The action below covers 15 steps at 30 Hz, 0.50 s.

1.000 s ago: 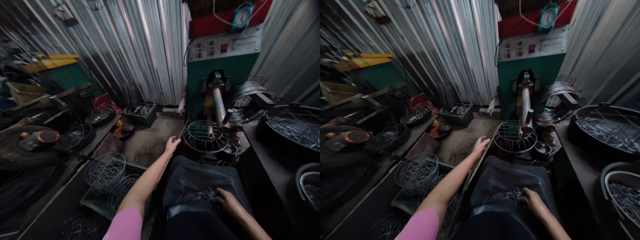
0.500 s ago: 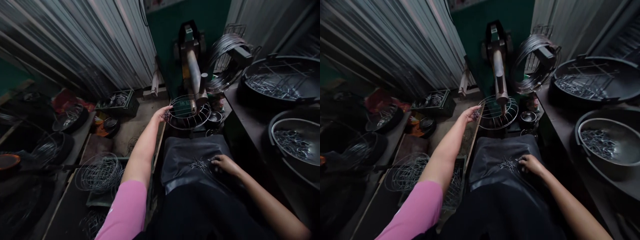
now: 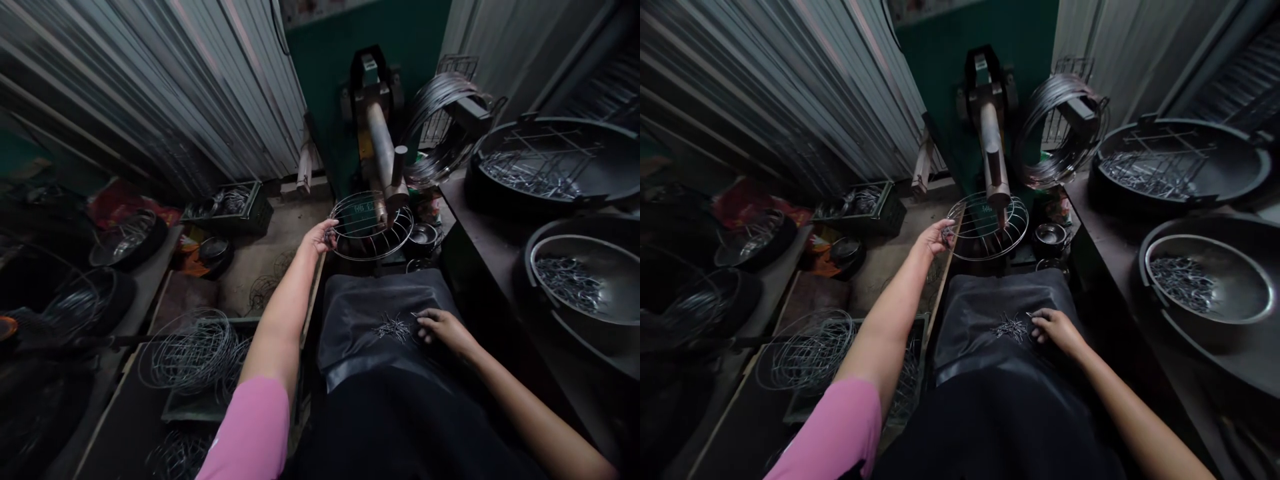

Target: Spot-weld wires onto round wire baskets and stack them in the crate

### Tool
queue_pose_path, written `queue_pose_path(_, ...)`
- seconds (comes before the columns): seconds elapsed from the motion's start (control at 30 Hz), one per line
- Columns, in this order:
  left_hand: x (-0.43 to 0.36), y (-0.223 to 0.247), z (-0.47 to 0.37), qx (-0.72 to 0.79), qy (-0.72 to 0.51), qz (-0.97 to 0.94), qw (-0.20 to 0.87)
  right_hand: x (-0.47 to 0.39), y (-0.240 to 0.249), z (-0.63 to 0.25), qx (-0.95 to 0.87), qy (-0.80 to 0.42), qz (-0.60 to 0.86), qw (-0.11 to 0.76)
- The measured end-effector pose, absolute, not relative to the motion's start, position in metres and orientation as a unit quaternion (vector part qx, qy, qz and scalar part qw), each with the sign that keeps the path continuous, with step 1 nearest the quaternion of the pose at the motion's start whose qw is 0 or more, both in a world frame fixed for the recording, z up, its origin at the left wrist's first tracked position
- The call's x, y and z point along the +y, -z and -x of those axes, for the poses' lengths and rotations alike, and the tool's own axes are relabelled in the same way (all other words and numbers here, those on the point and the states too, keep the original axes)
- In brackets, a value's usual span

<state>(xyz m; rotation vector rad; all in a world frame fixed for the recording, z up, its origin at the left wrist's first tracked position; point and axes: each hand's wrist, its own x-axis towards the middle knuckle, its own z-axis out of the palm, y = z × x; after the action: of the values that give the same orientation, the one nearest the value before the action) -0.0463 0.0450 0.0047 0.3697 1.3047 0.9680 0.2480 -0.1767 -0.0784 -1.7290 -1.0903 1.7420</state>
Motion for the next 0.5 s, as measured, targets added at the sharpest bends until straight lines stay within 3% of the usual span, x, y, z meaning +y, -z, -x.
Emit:
queue_pose_path(0.1, 0.033, -0.005, 0.042, 0.562, -0.445, -0.16, 0.679, -0.183, 0.084, -0.255, -0.457, -0.577, 0.625, 0.26)
queue_pose_path(0.23, 0.013, -0.007, 0.034, 0.563, -0.508, -0.146, 0.636, -0.185, 0.097, -0.263, -0.57, -0.498, 0.629, 0.178)
queue_pose_path(0.3, 0.004, -0.007, 0.027, 0.562, -0.539, -0.143, 0.612, -0.178, 0.09, -0.26, -0.585, -0.485, 0.622, 0.191)
queue_pose_path(0.5, -0.012, -0.011, -0.005, 0.554, -0.598, -0.143, 0.562, -0.126, 0.012, -0.214, -0.495, -0.477, 0.518, 0.51)
